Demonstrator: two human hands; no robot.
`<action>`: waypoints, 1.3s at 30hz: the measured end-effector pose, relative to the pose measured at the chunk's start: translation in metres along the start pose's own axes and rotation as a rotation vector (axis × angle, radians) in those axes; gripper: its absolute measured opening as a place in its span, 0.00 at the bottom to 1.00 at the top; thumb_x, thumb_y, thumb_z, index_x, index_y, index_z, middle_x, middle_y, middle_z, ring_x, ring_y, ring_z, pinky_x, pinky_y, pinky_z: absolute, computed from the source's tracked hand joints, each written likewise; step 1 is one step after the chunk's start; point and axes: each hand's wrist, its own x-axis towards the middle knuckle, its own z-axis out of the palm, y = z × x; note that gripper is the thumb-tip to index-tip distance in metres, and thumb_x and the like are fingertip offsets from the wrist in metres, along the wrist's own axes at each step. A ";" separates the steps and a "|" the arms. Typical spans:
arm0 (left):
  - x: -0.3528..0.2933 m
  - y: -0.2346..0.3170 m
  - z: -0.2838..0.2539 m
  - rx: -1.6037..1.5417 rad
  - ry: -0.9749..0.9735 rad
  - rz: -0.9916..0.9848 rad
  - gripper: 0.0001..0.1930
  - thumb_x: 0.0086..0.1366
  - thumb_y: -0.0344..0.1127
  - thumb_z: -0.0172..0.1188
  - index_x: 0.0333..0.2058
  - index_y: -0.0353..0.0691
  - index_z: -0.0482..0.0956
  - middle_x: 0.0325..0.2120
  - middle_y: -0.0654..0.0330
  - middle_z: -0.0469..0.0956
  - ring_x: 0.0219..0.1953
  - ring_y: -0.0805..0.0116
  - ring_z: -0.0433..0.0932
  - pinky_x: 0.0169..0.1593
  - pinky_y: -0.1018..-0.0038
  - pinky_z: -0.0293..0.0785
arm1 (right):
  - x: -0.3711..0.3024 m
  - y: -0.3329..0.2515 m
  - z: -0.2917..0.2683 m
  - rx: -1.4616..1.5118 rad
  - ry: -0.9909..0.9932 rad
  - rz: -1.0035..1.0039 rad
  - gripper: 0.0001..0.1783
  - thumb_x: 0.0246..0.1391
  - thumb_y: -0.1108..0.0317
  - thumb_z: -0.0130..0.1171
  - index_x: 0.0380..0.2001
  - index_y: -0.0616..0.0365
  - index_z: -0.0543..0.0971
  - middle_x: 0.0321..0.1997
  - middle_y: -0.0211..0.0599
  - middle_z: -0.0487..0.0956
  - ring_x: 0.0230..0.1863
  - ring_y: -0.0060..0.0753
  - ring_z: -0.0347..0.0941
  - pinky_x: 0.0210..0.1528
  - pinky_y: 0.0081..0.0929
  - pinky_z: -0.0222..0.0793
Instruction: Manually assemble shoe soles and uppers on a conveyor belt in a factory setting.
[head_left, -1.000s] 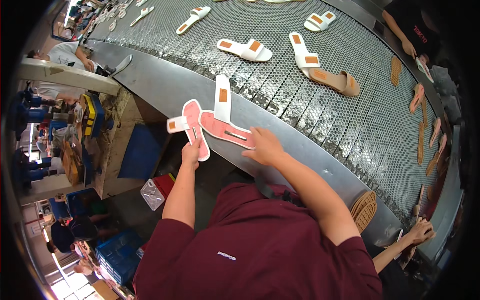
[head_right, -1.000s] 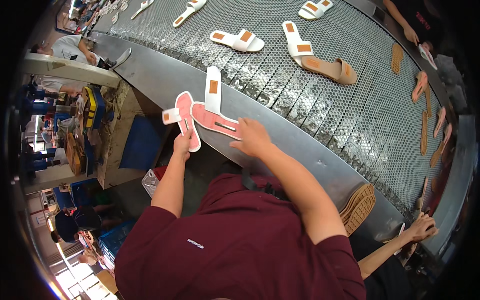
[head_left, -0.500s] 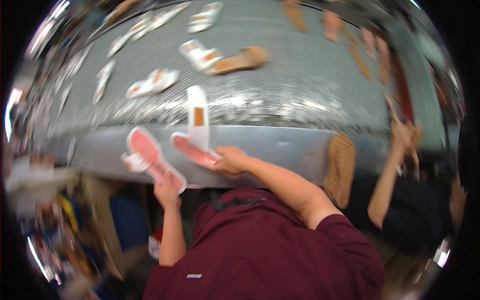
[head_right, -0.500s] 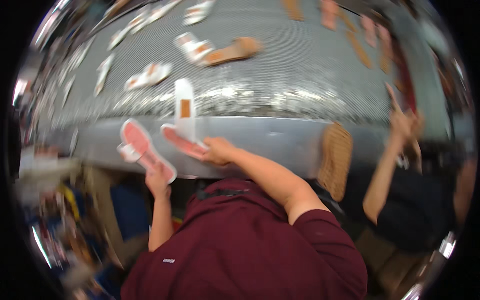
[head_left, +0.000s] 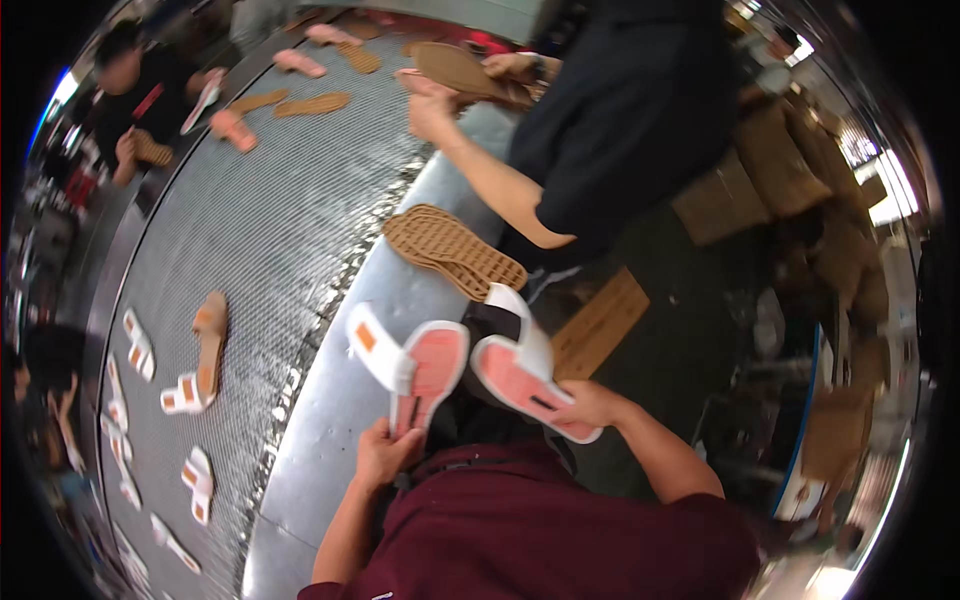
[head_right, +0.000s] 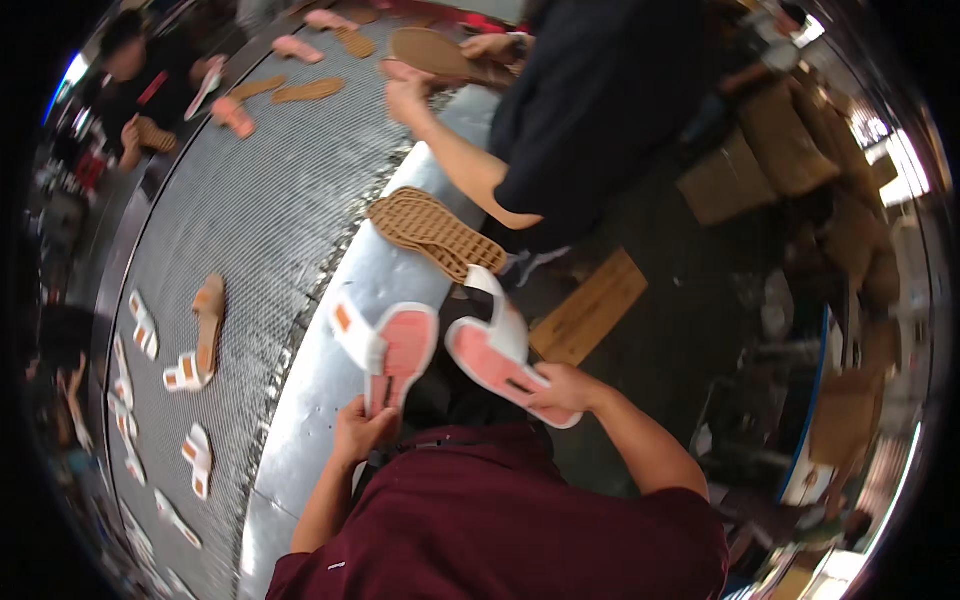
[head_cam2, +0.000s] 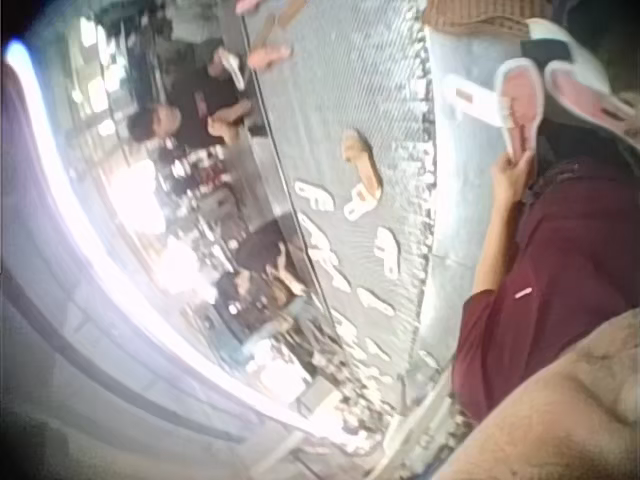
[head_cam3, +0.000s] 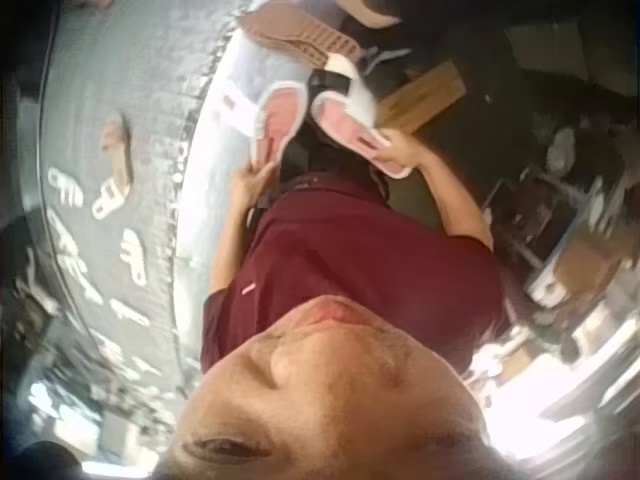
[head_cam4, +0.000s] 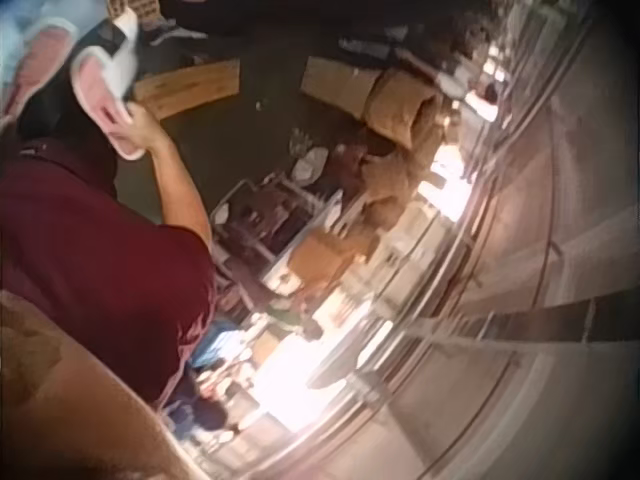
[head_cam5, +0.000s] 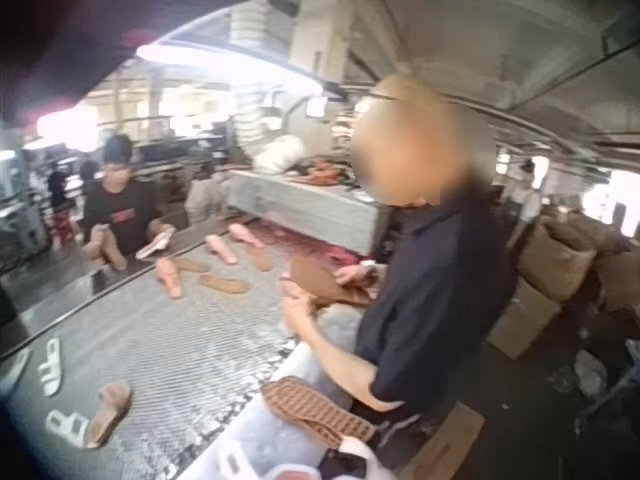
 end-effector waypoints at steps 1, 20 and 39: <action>0.008 0.010 0.008 0.121 -0.106 0.028 0.20 0.56 0.48 0.70 0.30 0.33 0.79 0.23 0.54 0.80 0.24 0.70 0.77 0.31 0.69 0.75 | -0.024 0.008 -0.002 0.114 0.100 0.095 0.25 0.46 0.58 0.71 0.44 0.61 0.78 0.37 0.33 0.80 0.39 0.26 0.76 0.43 0.31 0.72; 0.109 0.199 0.293 0.173 -0.427 0.353 0.28 0.60 0.55 0.62 0.33 0.28 0.80 0.28 0.43 0.81 0.33 0.58 0.82 0.39 0.64 0.75 | -0.088 0.176 -0.121 1.055 1.355 0.129 0.13 0.56 0.64 0.65 0.40 0.62 0.79 0.33 0.30 0.77 0.35 0.23 0.71 0.39 0.26 0.67; 0.181 0.320 0.417 0.167 -0.329 0.476 0.22 0.62 0.50 0.63 0.35 0.31 0.82 0.29 0.53 0.82 0.32 0.65 0.79 0.36 0.66 0.73 | -0.027 0.219 -0.281 1.126 1.241 -0.063 0.13 0.57 0.63 0.66 0.39 0.62 0.78 0.32 0.28 0.78 0.33 0.19 0.71 0.36 0.22 0.67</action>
